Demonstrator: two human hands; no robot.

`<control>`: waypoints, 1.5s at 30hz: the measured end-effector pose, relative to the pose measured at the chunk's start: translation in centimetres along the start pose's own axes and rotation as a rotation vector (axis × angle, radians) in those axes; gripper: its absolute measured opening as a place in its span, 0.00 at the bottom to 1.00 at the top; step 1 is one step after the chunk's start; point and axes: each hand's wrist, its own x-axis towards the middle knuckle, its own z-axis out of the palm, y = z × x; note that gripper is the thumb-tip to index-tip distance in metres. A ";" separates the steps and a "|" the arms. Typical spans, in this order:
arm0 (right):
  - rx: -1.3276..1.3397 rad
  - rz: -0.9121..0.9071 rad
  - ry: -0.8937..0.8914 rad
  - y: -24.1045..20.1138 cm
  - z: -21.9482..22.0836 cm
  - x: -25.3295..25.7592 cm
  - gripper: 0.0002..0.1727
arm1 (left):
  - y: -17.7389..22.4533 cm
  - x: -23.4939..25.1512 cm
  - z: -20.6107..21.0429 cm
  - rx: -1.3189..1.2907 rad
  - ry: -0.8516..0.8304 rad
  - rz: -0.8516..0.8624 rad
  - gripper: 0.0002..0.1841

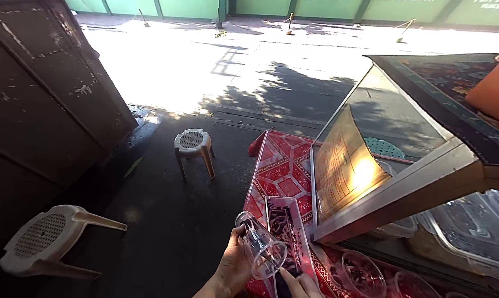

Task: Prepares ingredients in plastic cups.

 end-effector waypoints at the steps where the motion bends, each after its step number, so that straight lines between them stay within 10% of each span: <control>1: -0.086 0.016 0.011 -0.6 0.9 0.8 0.20 | -0.7 -0.2 0.2 0.036 0.034 0.008 0.23; 11: -0.085 0.044 -0.253 0.2 -5.6 -0.8 0.21 | -4.6 -1.0 0.4 -0.068 0.088 0.087 0.27; 17: -0.144 -0.051 -0.033 3.0 -3.4 -1.6 0.18 | -8.4 -0.4 2.9 -0.013 0.124 0.180 0.24; 24: 0.163 -0.008 -0.023 12.2 -10.9 -7.5 0.17 | -7.9 -0.4 2.7 -0.089 0.189 0.320 0.25; 30: 0.274 0.298 0.339 22.3 -9.6 -12.6 0.20 | -12.6 -2.5 2.7 0.037 0.132 0.091 0.26; 37: 0.073 0.519 0.347 26.4 -4.8 -13.0 0.30 | -20.2 -1.8 2.2 0.259 0.081 -0.304 0.23; 45: 0.126 0.424 0.535 28.3 -2.6 -12.2 0.11 | -25.8 1.6 0.7 0.278 0.071 -0.551 0.28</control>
